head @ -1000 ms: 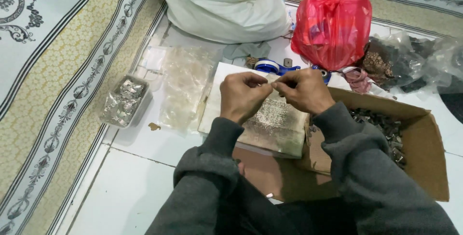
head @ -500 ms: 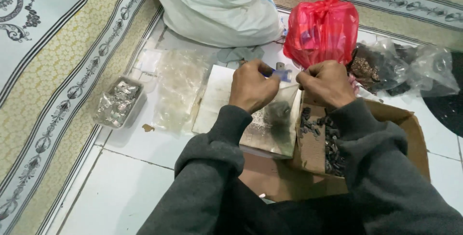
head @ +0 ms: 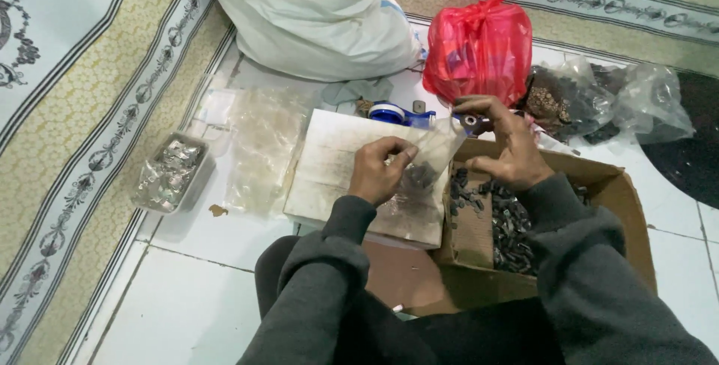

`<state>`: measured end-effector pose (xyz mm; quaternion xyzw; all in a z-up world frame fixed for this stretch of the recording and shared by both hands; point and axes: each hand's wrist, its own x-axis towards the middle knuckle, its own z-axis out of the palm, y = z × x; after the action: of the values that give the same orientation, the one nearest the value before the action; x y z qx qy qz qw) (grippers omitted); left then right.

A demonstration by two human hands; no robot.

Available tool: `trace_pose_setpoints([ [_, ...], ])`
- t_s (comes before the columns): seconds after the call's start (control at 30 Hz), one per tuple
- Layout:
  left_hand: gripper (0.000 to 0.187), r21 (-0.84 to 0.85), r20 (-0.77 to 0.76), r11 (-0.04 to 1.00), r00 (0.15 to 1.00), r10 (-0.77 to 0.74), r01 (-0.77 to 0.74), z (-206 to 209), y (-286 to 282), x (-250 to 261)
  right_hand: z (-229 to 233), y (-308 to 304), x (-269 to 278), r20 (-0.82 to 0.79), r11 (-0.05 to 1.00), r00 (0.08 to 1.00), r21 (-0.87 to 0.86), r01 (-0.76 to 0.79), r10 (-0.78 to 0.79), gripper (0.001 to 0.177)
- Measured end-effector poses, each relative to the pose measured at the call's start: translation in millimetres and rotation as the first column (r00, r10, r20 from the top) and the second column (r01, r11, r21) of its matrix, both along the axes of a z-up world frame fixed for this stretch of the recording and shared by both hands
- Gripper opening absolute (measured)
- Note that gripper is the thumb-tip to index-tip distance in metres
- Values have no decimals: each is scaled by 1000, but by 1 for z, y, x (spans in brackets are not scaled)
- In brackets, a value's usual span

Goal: Sorting small metal components from a large box and a pile into smaller bags and containers.

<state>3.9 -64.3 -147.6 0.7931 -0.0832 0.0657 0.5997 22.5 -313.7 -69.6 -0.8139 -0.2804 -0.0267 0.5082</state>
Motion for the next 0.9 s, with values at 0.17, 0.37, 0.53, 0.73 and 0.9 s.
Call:
trace_pose_setpoints([
  [0.17, 9, -103, 8, 994, 1000, -23, 24, 4, -1, -2, 43, 34, -2, 136, 937, 983, -342, -73, 127, 33],
  [0.37, 84, -117, -107, 990, 990, -87, 74, -7, 4, -13, 30, 41, 4, 68, 934, 998, -354, 33, -9, 12],
  [0.53, 74, -64, -255, 988, 955, -150, 139, -34, -24, -13, 16, 36, -1, 39, 978, 999, -207, 40, -33, 21],
  [0.73, 40, 84, -342, 996, 939, 25, 4, -61, -26, 7, -70, 11, -5, -323, 1000, 946, -3, 15, -16, 102],
  [0.9, 52, -94, -340, 995, 939, -56, 25, -29, -20, -7, -138, 21, -13, -332, 970, 915, -4, 242, -229, 25],
])
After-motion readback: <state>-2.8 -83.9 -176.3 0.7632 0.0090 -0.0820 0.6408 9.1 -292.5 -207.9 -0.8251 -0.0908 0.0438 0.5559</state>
